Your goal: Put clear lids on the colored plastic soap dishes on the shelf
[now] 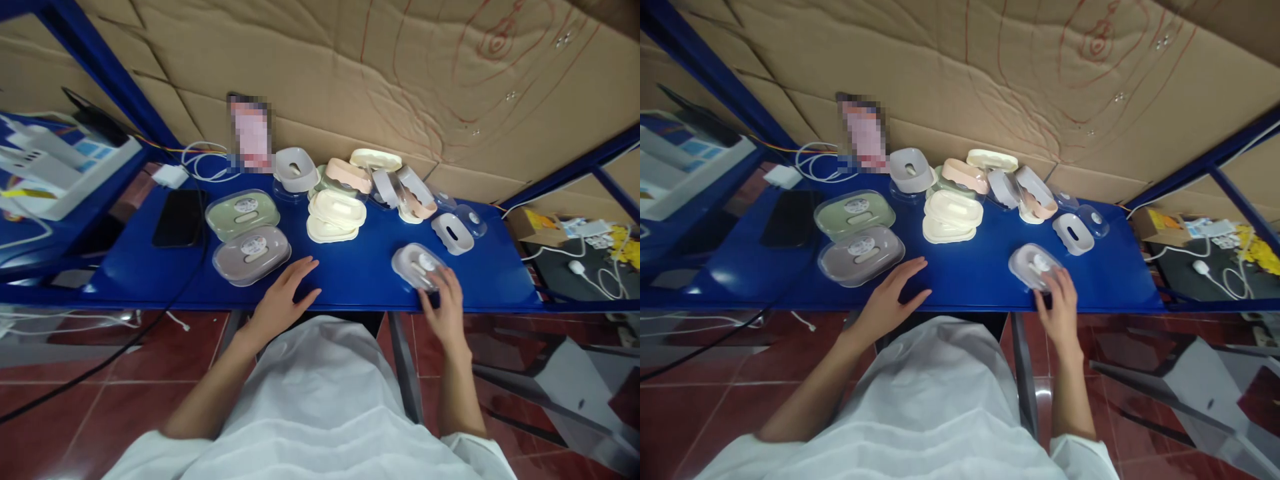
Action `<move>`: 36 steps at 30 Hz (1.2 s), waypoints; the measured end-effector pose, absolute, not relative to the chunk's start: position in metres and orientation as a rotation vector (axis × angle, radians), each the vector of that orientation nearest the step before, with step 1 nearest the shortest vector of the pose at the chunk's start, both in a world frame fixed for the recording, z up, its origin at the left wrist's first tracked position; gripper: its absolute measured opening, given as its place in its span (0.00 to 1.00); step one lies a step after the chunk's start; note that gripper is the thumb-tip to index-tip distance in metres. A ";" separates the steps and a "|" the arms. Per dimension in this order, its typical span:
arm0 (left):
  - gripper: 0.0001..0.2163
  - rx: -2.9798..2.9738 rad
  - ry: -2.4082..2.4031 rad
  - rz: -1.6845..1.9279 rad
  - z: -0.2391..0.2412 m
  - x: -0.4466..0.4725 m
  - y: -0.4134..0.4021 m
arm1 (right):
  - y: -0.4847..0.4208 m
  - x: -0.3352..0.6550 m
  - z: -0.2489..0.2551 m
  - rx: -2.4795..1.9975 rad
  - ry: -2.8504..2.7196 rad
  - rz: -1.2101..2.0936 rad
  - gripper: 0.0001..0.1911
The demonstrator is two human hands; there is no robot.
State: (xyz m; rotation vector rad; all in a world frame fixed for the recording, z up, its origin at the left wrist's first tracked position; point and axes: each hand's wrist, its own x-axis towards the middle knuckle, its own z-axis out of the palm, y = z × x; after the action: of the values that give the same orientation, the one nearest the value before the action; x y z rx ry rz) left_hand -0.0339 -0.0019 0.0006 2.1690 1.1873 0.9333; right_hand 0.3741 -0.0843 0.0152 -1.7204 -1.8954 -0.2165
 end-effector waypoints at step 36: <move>0.10 2.317 1.283 1.006 -0.005 -0.024 -0.005 | 0.092 0.400 0.050 -2.344 -1.830 -0.301 0.20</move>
State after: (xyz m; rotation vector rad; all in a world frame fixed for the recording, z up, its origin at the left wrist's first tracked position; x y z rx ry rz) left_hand -0.0241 -0.0049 -0.0048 2.3172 1.2829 1.0061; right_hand 0.4003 0.0916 0.0504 -2.3436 -1.8302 -0.3010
